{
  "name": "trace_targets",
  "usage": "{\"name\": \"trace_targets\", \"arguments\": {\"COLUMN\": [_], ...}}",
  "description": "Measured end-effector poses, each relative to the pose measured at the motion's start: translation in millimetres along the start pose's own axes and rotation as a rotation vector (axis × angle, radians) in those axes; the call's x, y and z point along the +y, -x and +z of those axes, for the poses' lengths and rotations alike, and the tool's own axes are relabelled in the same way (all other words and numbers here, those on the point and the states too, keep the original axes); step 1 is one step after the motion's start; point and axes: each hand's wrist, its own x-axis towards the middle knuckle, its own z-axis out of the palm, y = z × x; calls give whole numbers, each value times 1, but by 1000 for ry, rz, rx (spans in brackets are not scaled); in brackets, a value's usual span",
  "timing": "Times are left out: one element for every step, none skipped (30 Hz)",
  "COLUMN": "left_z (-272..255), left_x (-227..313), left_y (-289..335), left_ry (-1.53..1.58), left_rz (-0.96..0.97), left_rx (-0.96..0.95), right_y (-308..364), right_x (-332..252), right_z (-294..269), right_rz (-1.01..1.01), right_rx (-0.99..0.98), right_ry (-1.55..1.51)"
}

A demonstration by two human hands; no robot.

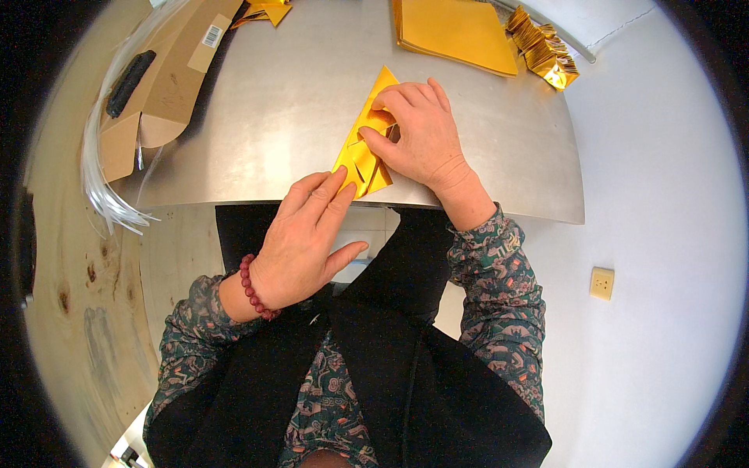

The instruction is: The person handles a stack of gold-colored paper, then folds a single sheet into a triangular origami shape on a metal table. The finished piece is placed with other completed items.

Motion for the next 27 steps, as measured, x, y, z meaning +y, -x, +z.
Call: {"name": "trace_targets", "arguments": {"left_z": [0, 0, 1, 1, 1, 1, 1, 1, 0, 0, 0, 0, 0, 0, 0, 0, 0, 0, 0, 0, 1, 1, 1, 1, 1, 0, 0], "left_x": [0, 0, 0, 0, 0, 1, 1, 1, 1, 2, 2, 2, 2, 2, 2, 2, 2, 2, 2, 2, 2, 2, 2, 2, 2, 2, 2], "left_y": [1, 0, 0, 0, 0, 0, 0, 0, 0, 0, 0, 0, -1, -1, -1, -1, -1, -1, -1, -1, -1, -1, -1, -1, -1, -1, -1], "left_ry": [3, -9, -19, -30, -30, -32, -35, -34, -34, -35, -34, -31, -30, -29, -28, -28, -32, -36, -44, -49, -53, -62, -64, -71, -77, -73, -72], "left_rz": [2, 9, 17, 25, 23, 22, 24, 23, 24, 26, 24, 21, 21, 19, 19, 19, 20, 20, 25, 24, 23, 24, 26, 28, 31, 30, 30], "left_rx": [-1, 10, 21, 32, 32, 32, 37, 34, 36, 37, 36, 34, 35, 31, 29, 28, 25, 22, 20, 19, 17, 15, 14, 12, 11, 8, 6], "right_y": [0, 0, 0, 1, 1, 2, 2, 2, 2, 2, 3, 3, 3, 3, 4, 4, 5, 5, 6, 6, 6, 6, 6, 6, 6, 6, 6], "right_x": [0, 0, -1, -1, -1, -1, -2, -2, -3, -3, -3, -3, -3, -3, -3, -4, -4, -4, -4, -5, -5, -5, -5, -6, -6, -6, -6], "right_z": [1, 1, 1, 1, 1, 1, 1, 1, 1, 1, 2, 1, 2, 2, 2, 2, 2, 2, 3, 3, 3, 4, 4, 4, 4, 4, 4], "right_rz": [1, 3, 12, 6, 10, 12, 15, 20, 24, 33, 42, 51, 61, 71, 82, 83, 85, 84, 87, 88, 88, 90, 93, 98, 101, 110, 115], "right_rx": [2, 3, 0, 7, 8, 12, 14, 15, 17, 17, 16, 14, 8, 3, -3, -4, -4, -2, 1, 0, -1, 3, 5, 6, 3, -3, -7], "right_ry": [3, 4, 1, 7, 9, 10, 5, 1, -4, -2, 0, 2, -1, -4, -11, -6, -6, -7, -4, -5, -5, -8, -12, -18, -17, -17, -19]}}
